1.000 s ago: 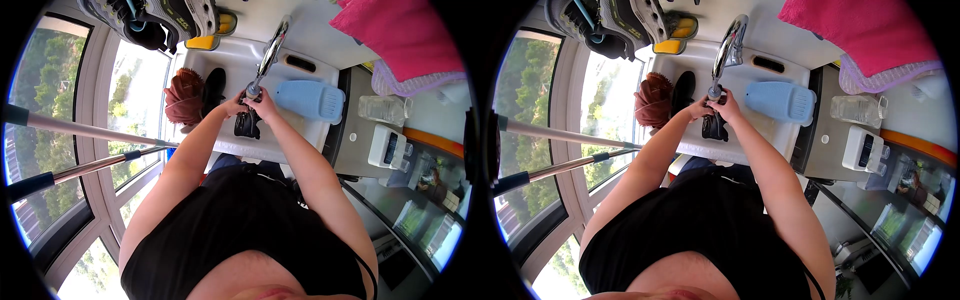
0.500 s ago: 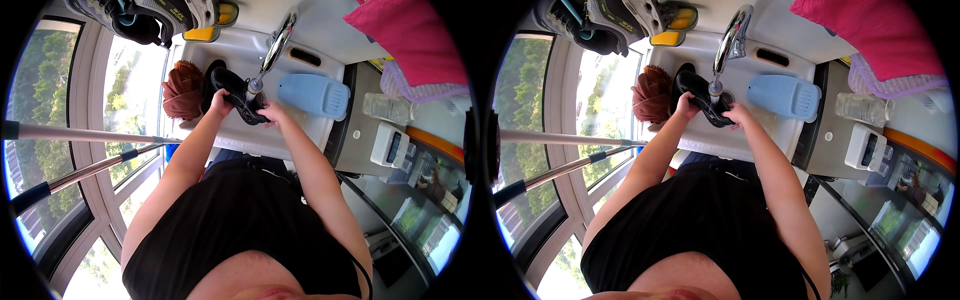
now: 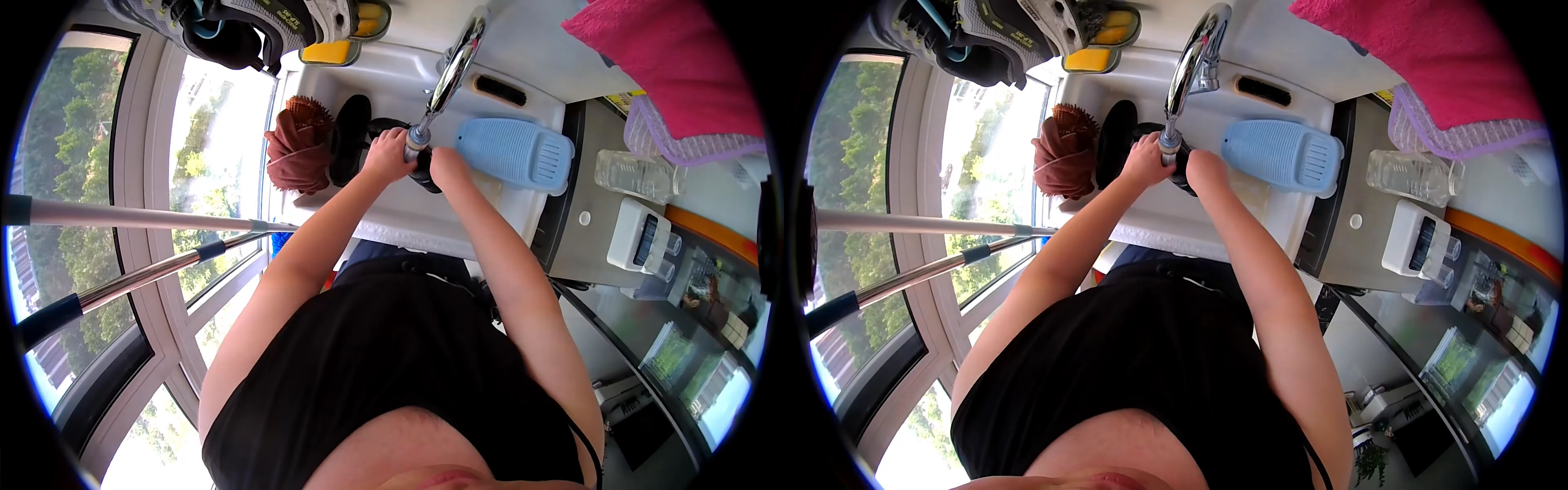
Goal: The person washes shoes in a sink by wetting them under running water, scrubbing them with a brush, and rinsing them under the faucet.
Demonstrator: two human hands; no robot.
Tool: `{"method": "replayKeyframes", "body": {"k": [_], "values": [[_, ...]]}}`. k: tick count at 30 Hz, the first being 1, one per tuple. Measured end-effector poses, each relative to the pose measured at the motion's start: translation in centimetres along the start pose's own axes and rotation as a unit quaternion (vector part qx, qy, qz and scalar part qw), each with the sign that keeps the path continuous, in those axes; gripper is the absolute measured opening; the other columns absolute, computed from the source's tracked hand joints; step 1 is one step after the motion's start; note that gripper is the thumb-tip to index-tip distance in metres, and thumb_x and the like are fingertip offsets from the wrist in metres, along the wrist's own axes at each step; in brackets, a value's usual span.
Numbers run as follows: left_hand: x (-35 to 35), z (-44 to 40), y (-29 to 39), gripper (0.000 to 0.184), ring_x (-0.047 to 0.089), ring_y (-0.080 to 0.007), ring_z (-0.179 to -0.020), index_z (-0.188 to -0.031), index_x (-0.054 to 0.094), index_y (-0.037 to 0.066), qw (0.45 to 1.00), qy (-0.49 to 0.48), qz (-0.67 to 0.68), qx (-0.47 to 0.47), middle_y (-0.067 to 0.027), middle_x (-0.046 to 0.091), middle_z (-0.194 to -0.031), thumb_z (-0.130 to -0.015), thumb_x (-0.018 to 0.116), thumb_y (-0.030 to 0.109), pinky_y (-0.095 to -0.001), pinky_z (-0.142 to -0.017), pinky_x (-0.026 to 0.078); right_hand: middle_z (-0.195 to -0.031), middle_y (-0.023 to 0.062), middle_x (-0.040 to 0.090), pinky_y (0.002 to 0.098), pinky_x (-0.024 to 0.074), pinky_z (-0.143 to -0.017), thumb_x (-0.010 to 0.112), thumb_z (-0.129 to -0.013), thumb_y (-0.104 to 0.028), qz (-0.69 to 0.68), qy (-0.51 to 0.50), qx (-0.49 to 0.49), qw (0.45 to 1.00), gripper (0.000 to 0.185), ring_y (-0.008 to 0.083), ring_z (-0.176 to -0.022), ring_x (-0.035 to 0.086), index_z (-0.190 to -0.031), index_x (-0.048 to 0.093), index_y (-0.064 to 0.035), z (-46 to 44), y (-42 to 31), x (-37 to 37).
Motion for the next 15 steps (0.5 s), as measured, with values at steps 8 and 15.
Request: {"method": "replayKeyframes", "body": {"k": [8,15], "values": [[-1.0,-2.6,-2.2,0.020,0.070,-0.0281,-0.093,-0.096,0.078,0.020,0.988,-0.104,-0.057,-0.100,-0.0068,0.074,-0.097,-0.080,0.066,0.022,-0.0393,-0.080,0.056,-0.095,0.0158,0.071,0.0484,0.0531,-0.077,0.062,-0.089,-0.027,0.058,-0.064,0.021,0.996,0.026,0.0364,-0.092,0.068,-0.089,0.071,-0.0022,2.8,-1.8,-1.9],[-0.8,-6.6,-2.5,0.024,0.070,-0.0290,-0.095,-0.102,0.077,0.022,0.974,-0.200,-0.083,-0.064,-0.0068,0.074,-0.100,-0.080,0.069,0.025,-0.0402,-0.083,0.057,-0.100,0.0065,0.062,0.0414,0.0466,-0.083,0.072,-0.081,-0.025,0.176,0.042,-0.171,0.968,0.023,0.0263,-0.103,0.060,-0.095,0.069,-0.0077,9.3,-6.9,-5.9]]}}
Point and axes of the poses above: each hand's wrist, its own z-axis away from the middle knuckle, its own x-axis out of the palm, y = z × x, the point moved 7 cm from there along -z, towards the middle knuckle
